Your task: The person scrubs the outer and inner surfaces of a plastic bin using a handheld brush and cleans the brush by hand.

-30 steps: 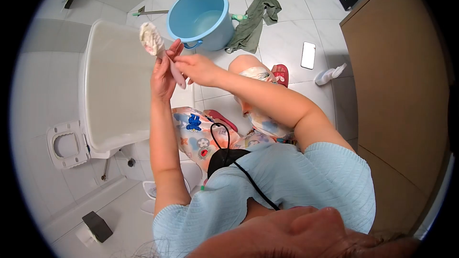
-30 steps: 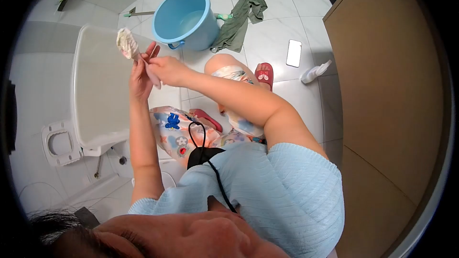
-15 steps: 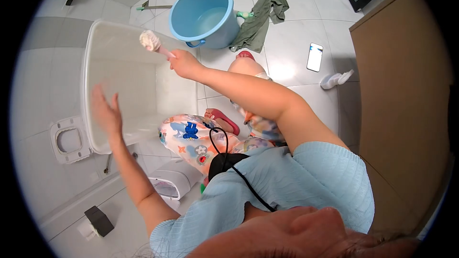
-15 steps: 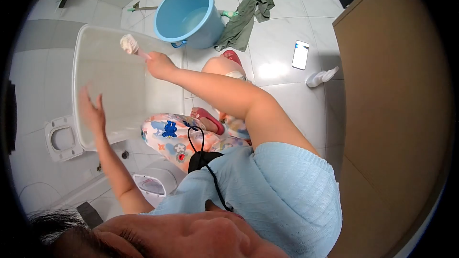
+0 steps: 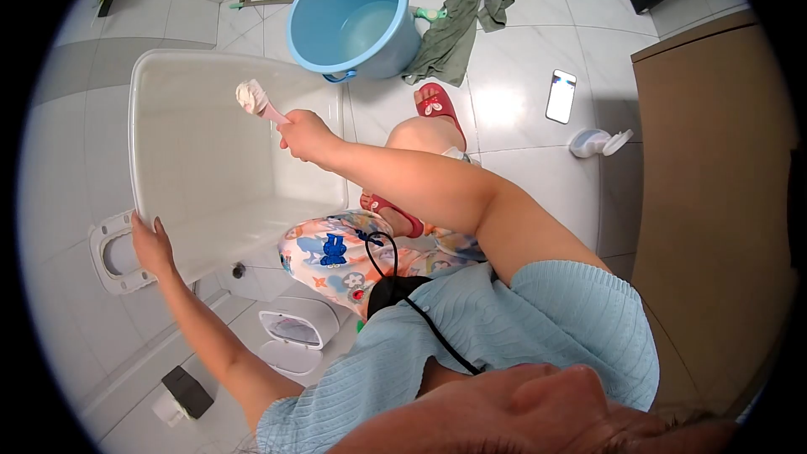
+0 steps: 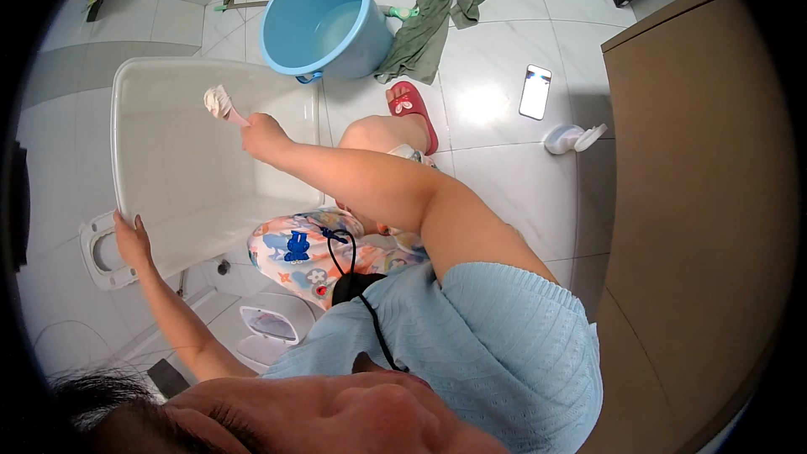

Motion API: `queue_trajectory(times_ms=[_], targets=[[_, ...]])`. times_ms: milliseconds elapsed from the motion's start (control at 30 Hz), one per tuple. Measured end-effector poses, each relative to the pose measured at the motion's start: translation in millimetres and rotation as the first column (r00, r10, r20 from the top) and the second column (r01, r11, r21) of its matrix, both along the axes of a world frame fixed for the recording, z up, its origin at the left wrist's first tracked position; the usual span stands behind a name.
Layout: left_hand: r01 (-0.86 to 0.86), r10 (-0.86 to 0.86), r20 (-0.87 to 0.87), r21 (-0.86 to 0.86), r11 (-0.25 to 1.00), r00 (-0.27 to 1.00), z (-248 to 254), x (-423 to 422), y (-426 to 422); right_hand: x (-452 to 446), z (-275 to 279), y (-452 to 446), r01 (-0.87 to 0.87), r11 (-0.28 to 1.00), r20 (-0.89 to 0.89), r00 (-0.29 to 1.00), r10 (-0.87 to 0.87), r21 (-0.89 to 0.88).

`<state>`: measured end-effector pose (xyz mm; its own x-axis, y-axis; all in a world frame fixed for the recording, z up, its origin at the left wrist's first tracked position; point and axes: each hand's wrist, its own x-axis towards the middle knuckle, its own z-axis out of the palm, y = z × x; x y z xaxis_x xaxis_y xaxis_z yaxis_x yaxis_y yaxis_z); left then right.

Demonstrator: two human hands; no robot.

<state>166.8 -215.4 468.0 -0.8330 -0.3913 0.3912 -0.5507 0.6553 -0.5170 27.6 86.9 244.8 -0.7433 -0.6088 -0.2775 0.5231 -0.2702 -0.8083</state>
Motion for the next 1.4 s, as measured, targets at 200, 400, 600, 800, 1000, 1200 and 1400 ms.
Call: queue_trajectory(times_ms=[200,400,600,800,1000,1200,1400], targets=[[0.085,-0.089,0.012,0.175,0.981,0.996,12,-2,7,3,6,3,0.007,1.0,-0.024,1.0,-0.006,0.019],[0.265,-0.265,-0.037,0.274,0.925,0.963,3,17,-29,13,2,9,0.043,0.998,0.075,0.996,-0.041,-0.034],[0.104,-0.105,-0.005,0.211,0.972,0.994,5,-1,11,19,1,15,0.0,0.999,0.119,0.993,0.006,-0.053],[0.011,-0.009,-0.019,0.149,0.989,1.0,2,-2,18,19,2,15,0.001,0.997,0.154,0.988,0.01,-0.073],[-0.078,0.081,-0.029,0.082,0.994,0.996,1,-10,35,18,3,14,-0.036,0.991,0.174,0.983,0.059,-0.129],[-0.074,0.076,-0.057,0.041,0.996,0.996,0,-1,24,22,10,10,-0.048,0.989,0.167,0.983,0.072,-0.141],[-0.096,0.097,-0.063,0.016,0.995,0.993,1,0,28,25,14,6,-0.063,0.989,0.18,0.98,0.086,-0.132]])
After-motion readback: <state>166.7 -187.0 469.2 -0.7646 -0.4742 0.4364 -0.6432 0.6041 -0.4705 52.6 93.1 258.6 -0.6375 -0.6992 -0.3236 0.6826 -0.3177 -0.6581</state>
